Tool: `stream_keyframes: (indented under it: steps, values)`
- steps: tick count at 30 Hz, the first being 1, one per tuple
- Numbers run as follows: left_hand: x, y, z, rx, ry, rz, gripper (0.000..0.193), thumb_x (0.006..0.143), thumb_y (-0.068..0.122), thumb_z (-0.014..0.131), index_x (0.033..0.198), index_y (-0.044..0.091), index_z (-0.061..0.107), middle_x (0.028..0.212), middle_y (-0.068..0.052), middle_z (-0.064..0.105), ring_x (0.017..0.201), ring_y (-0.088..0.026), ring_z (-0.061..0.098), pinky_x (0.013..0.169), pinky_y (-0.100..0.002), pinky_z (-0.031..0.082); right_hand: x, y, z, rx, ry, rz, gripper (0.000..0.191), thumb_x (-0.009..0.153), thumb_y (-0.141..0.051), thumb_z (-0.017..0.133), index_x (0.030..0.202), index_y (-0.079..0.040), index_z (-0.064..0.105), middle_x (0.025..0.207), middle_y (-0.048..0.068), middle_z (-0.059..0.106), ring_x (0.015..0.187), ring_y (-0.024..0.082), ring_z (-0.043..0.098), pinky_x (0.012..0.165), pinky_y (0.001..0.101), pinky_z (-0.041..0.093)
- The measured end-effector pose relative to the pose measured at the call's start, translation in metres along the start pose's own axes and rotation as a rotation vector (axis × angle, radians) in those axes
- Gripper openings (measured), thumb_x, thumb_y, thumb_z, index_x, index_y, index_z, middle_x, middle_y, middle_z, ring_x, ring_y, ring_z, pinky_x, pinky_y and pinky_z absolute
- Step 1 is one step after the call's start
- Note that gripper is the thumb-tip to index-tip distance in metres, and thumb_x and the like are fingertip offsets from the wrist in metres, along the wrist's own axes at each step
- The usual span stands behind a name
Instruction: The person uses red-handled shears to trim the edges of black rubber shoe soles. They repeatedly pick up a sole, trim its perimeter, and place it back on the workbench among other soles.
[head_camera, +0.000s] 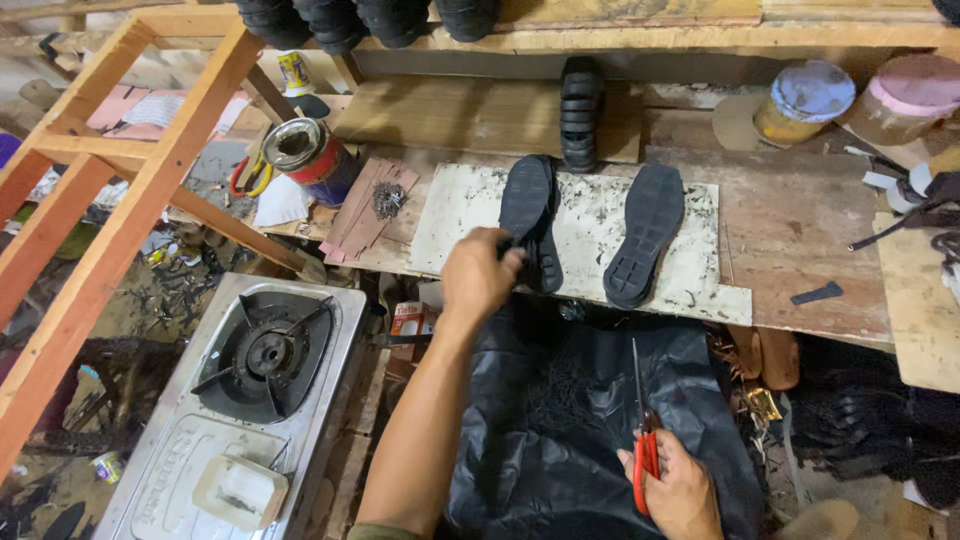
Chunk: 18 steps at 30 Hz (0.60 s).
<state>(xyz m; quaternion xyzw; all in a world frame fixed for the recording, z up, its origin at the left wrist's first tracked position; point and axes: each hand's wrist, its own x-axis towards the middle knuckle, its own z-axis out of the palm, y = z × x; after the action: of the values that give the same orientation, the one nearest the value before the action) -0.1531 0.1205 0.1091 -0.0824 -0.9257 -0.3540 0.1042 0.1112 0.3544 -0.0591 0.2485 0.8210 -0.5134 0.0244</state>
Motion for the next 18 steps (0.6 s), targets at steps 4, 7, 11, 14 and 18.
stream_keyframes:
  steps: [4, 7, 11, 14, 18]
  values:
    - [-0.013, -0.009, -0.008, -0.968, -0.011, -0.361, 0.049, 0.087, 0.03, 0.076, 0.127, 0.002, 0.066, 0.108, -0.015, 0.074, 0.092, -0.027, 0.072, 0.081, -0.04, 0.06, -0.002, -0.001, -0.001, -0.077, 0.029, -0.071, 0.05, 0.072, -0.024, 0.087, 0.114, -0.004, 0.068, 0.092, 0.013, 0.079, 0.085, 0.017, 0.079, 0.077, 0.0331, 0.062]
    - [-0.059, -0.014, -0.01, -1.527, -0.311, -0.302, 0.053, 0.087, 0.028, 0.071, 0.135, 0.008, 0.057, 0.103, -0.012, 0.075, 0.091, -0.02, 0.072, 0.08, -0.036, 0.062, 0.001, -0.005, 0.002, -0.086, 0.005, -0.059, 0.05, 0.074, -0.028, 0.089, 0.113, -0.004, 0.068, 0.088, 0.011, 0.079, 0.079, 0.017, 0.079, 0.074, 0.0325, 0.062]
    - [-0.121, -0.014, 0.013, -1.244, -0.681, -0.222, 0.038, 0.092, 0.008, 0.072, 0.129, 0.002, 0.064, 0.113, -0.004, 0.071, 0.101, -0.011, 0.066, 0.091, -0.026, 0.054, 0.002, -0.009, -0.004, -0.051, -0.095, -0.054, 0.044, 0.077, -0.026, 0.083, 0.113, -0.004, 0.069, 0.085, 0.009, 0.076, 0.073, 0.017, 0.076, 0.072, 0.0316, 0.06]
    - [-0.149, -0.015, 0.028, -1.236, -0.519, -0.325, 0.037, 0.091, 0.002, 0.072, 0.127, 0.003, 0.065, 0.111, -0.004, 0.071, 0.096, -0.011, 0.065, 0.086, -0.026, 0.053, 0.005, -0.014, -0.009, -0.066, -0.174, 0.052, 0.05, 0.075, -0.025, 0.086, 0.116, -0.004, 0.068, 0.087, 0.009, 0.081, 0.076, 0.015, 0.075, 0.073, 0.0308, 0.058]
    - [-0.171, -0.026, 0.023, -1.466, -0.25, -0.32, 0.039, 0.094, -0.003, 0.07, 0.131, 0.003, 0.06, 0.11, -0.004, 0.068, 0.088, -0.01, 0.061, 0.078, -0.027, 0.051, -0.009, -0.018, -0.021, -0.129, -0.271, 0.136, 0.049, 0.078, -0.03, 0.091, 0.116, -0.007, 0.071, 0.087, 0.011, 0.079, 0.078, 0.014, 0.078, 0.074, 0.0307, 0.06]
